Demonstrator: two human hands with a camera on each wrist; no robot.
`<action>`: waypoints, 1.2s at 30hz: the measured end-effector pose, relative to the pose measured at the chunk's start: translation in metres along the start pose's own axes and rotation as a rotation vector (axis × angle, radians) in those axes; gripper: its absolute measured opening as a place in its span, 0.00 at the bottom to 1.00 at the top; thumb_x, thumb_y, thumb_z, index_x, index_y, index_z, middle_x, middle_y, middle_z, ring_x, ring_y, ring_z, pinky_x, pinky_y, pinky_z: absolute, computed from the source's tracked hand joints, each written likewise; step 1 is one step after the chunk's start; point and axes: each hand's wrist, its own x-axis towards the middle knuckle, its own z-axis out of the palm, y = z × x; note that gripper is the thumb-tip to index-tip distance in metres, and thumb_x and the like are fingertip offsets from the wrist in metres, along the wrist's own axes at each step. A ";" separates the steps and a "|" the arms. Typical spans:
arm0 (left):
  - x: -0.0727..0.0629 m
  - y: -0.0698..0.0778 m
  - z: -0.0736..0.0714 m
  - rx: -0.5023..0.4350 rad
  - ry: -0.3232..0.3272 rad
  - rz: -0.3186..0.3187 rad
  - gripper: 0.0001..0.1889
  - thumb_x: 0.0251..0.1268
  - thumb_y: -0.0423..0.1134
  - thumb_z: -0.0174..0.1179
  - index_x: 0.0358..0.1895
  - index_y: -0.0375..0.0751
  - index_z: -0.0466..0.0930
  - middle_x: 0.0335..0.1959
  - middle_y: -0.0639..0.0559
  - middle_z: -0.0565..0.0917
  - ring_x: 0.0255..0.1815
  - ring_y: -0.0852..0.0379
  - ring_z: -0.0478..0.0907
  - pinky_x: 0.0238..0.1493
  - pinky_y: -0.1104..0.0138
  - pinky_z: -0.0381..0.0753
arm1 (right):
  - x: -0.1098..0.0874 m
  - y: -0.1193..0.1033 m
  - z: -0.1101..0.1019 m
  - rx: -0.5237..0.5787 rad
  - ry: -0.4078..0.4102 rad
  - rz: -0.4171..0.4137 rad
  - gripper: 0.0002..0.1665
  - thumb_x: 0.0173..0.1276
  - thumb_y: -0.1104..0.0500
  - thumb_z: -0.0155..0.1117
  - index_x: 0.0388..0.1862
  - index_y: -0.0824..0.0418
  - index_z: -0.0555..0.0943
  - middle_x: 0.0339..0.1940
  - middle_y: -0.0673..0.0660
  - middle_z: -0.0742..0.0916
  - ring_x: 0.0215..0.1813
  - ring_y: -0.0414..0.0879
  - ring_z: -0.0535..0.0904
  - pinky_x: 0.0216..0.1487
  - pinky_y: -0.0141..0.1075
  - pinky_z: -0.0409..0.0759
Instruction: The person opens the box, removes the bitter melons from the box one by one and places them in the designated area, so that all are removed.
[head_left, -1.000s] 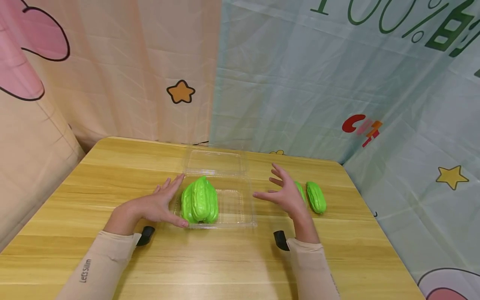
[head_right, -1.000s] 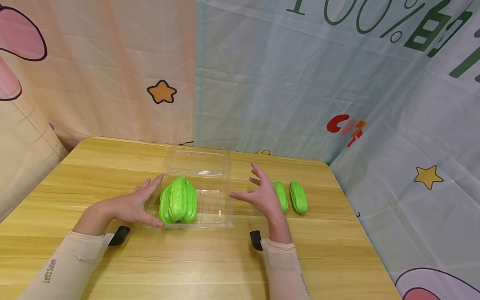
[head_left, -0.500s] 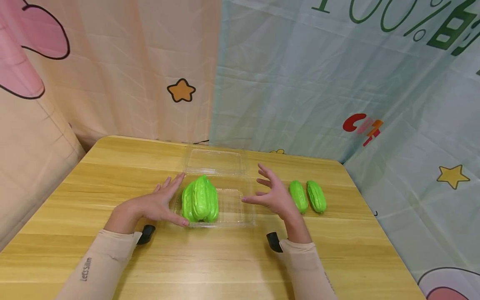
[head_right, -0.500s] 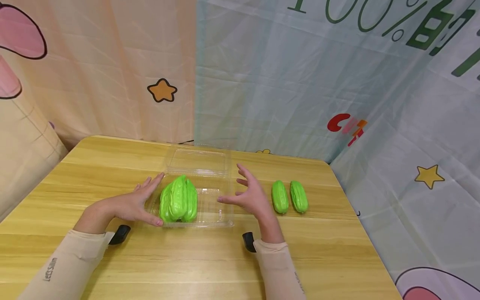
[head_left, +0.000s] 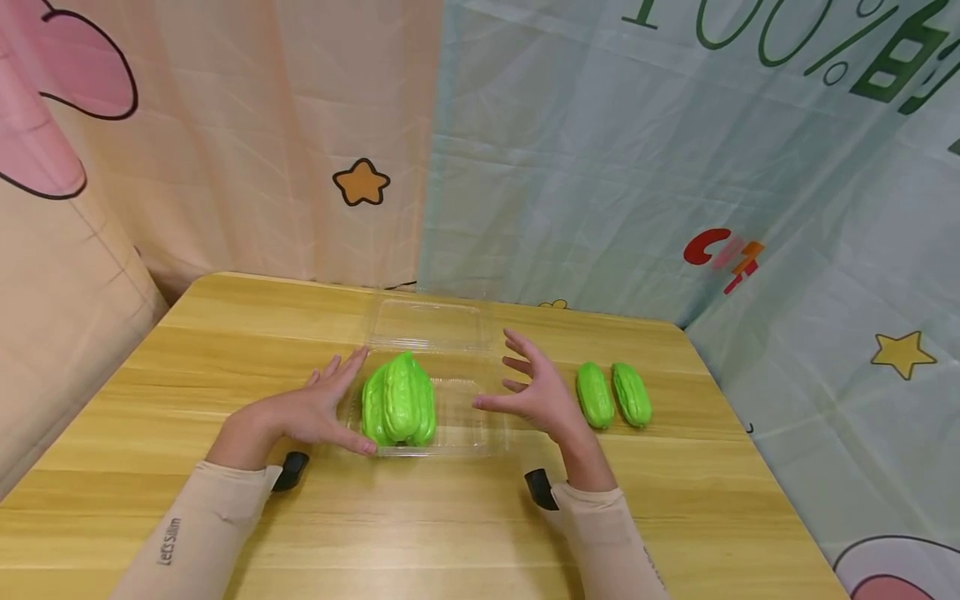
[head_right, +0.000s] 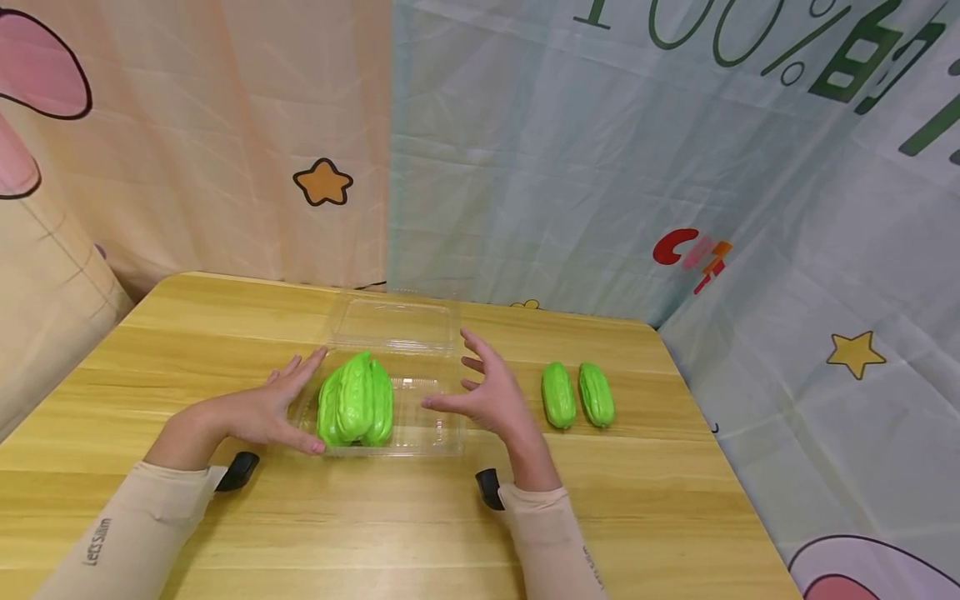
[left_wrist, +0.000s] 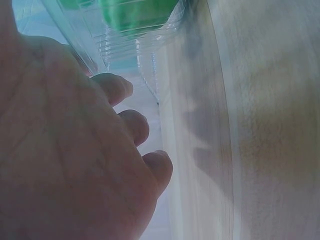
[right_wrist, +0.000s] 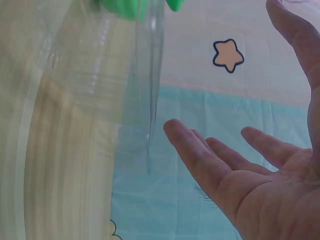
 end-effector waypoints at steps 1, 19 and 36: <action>0.000 0.000 0.000 -0.001 -0.001 -0.002 0.76 0.43 0.60 0.79 0.81 0.38 0.25 0.82 0.38 0.31 0.78 0.30 0.23 0.71 0.35 0.25 | 0.000 0.000 0.002 0.008 -0.008 -0.004 0.65 0.48 0.60 0.86 0.81 0.47 0.58 0.79 0.54 0.64 0.75 0.56 0.66 0.65 0.50 0.74; 0.002 0.000 0.000 -0.001 -0.003 0.007 0.76 0.43 0.60 0.80 0.81 0.37 0.25 0.82 0.37 0.30 0.78 0.30 0.22 0.71 0.35 0.24 | -0.002 -0.010 0.052 0.050 -0.170 -0.067 0.62 0.49 0.60 0.86 0.80 0.51 0.61 0.78 0.55 0.66 0.73 0.62 0.67 0.59 0.51 0.80; 0.000 0.004 0.000 -0.002 -0.022 0.005 0.77 0.43 0.59 0.80 0.80 0.36 0.24 0.81 0.37 0.29 0.78 0.30 0.21 0.71 0.34 0.25 | -0.004 -0.011 0.076 0.052 -0.214 -0.072 0.57 0.50 0.62 0.85 0.77 0.59 0.65 0.76 0.58 0.69 0.66 0.61 0.75 0.48 0.39 0.85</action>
